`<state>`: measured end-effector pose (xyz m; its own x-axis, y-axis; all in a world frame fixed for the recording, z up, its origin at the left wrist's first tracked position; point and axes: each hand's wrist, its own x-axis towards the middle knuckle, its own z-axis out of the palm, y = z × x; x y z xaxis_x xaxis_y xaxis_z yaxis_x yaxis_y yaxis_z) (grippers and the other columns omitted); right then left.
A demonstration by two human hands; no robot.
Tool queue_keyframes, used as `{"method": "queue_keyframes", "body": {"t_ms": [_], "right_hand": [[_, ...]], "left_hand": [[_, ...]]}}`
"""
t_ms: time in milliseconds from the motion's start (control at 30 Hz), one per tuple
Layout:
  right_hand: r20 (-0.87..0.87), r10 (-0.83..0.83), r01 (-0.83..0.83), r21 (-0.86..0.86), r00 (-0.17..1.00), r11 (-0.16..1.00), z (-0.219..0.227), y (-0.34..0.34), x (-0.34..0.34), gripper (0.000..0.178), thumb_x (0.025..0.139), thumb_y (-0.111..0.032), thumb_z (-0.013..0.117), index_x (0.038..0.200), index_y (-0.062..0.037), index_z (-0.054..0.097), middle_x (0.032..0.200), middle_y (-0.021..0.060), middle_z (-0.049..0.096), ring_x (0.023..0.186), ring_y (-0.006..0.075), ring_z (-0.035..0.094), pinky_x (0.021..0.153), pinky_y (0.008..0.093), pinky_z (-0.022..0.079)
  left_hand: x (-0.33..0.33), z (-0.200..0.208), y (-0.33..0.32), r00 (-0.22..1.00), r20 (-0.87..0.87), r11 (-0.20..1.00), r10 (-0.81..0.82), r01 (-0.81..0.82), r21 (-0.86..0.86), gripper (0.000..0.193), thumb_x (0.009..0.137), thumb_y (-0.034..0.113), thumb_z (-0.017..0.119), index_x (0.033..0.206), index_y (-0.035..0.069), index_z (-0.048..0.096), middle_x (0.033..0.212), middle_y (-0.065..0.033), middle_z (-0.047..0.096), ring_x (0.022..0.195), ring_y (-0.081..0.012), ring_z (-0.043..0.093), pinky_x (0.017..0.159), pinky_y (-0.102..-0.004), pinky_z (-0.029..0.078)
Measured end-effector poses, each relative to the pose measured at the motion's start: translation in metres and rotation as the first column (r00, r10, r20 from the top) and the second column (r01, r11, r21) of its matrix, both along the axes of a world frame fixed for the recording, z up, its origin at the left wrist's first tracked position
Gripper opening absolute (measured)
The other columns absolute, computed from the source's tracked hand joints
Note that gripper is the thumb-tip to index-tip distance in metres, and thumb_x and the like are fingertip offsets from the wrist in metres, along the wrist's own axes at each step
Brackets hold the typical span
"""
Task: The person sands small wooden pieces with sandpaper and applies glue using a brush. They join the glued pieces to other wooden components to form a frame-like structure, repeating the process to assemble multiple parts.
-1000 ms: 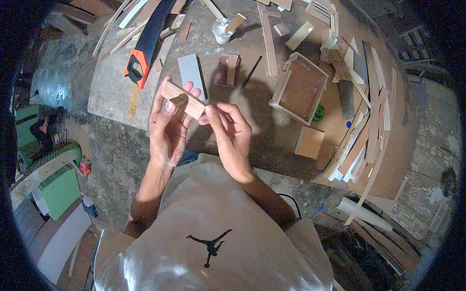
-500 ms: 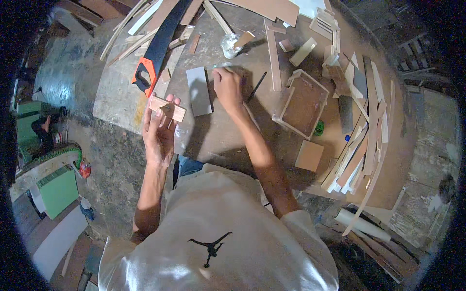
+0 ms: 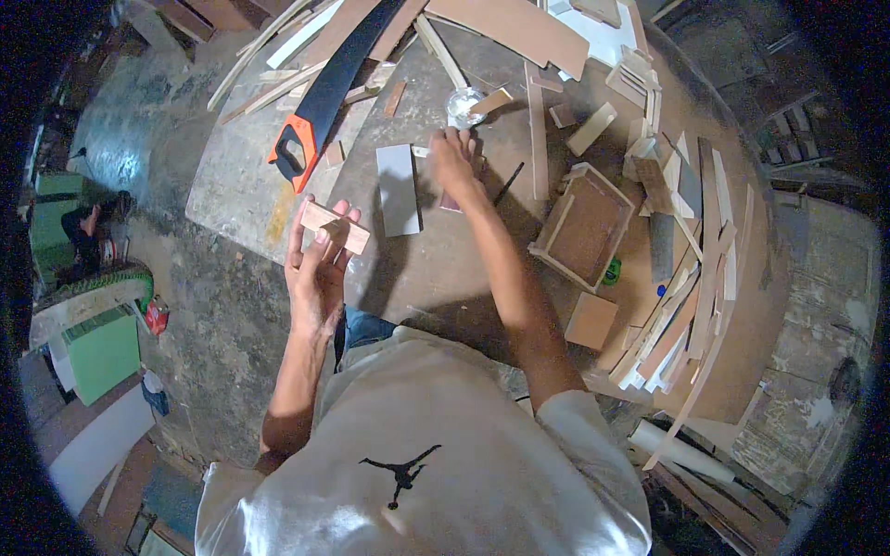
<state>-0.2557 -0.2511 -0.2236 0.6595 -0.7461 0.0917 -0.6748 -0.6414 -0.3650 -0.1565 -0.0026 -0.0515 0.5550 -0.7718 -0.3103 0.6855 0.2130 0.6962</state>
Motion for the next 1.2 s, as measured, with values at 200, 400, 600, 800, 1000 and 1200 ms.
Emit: {"method": "queue_keyframes", "body": {"t_ms": [200,400,600,800,1000,1200], "right_hand": [[0.075,0.024,-0.021,-0.04,0.997,0.999,-0.004,0.002,-0.003,0.018,0.082,-0.012,0.066,0.098,-0.0098,0.06,0.102,0.0116,0.059,0.104,0.034,0.05,0.086,0.0489,0.038],[0.116,0.089,-0.077,-0.105,0.989,0.991,0.013,0.008,-0.018,0.017,0.083,-0.01,0.064,0.1,-0.0108,0.059,0.099,0.0124,0.058,0.101,0.0343,0.051,0.085,0.0488,0.037],[0.164,0.137,-0.087,-0.282,0.977,0.955,0.034,0.018,-0.007,0.015,0.084,-0.006,0.057,0.097,-0.0069,0.064,0.103,0.013,0.056,0.101,0.0334,0.05,0.083,0.0446,0.037],[0.235,0.103,-0.063,-0.169,0.967,0.984,0.035,0.027,-0.014,0.025,0.082,-0.014,0.067,0.105,-0.0047,0.069,0.103,0.0124,0.058,0.101,0.0324,0.048,0.085,0.0457,0.036],[0.602,-0.62,-0.477,0.792,0.503,0.382,0.111,0.06,-0.025,0.026,0.096,-0.016,0.06,0.116,0.0,0.062,0.106,0.0084,0.068,0.088,0.0136,0.061,0.078,0.0272,0.046],[0.712,-0.633,-0.826,0.527,0.302,0.198,0.162,0.097,-0.054,0.018,0.098,-0.008,0.054,0.112,0.0004,0.062,0.107,0.0117,0.067,0.098,0.0169,0.063,0.087,0.0298,0.048]], "left_hand": [[-0.001,0.012,-0.003,1.0,0.026,1.0,-0.001,0.001,-0.006,0.064,0.093,0.006,0.057,0.148,0.005,0.025,0.134,-0.0267,0.052,0.123,-0.0342,0.056,0.104,-0.0447,0.046],[-0.01,0.02,0.001,1.0,0.027,0.999,0.007,-0.005,-0.049,0.065,0.093,0.008,0.059,0.148,0.004,0.024,0.135,-0.0269,0.051,0.123,-0.0349,0.055,0.105,-0.0452,0.045],[-0.018,0.029,0.007,0.998,0.06,0.997,0.017,-0.012,-0.072,0.066,0.093,0.008,0.059,0.148,0.004,0.024,0.136,-0.0279,0.049,0.124,-0.036,0.054,0.106,-0.0455,0.044],[-0.024,0.036,0.017,0.997,0.078,0.996,0.027,-0.02,-0.085,0.067,0.091,0.006,0.059,0.148,0.003,0.024,0.137,-0.0285,0.048,0.125,-0.037,0.053,0.108,-0.0461,0.043],[-0.032,0.047,0.03,0.996,0.06,0.993,0.068,-0.063,-0.095,0.068,0.09,0.006,0.06,0.149,0.005,0.024,0.137,-0.0293,0.048,0.124,-0.0388,0.053,0.108,-0.0466,0.042],[-0.041,0.068,0.028,0.99,0.137,0.989,0.02,0.001,-0.151,0.07,0.091,0.008,0.061,0.149,0.005,0.024,0.136,-0.0297,0.049,0.123,-0.0395,0.054,0.106,-0.0471,0.044]]}}
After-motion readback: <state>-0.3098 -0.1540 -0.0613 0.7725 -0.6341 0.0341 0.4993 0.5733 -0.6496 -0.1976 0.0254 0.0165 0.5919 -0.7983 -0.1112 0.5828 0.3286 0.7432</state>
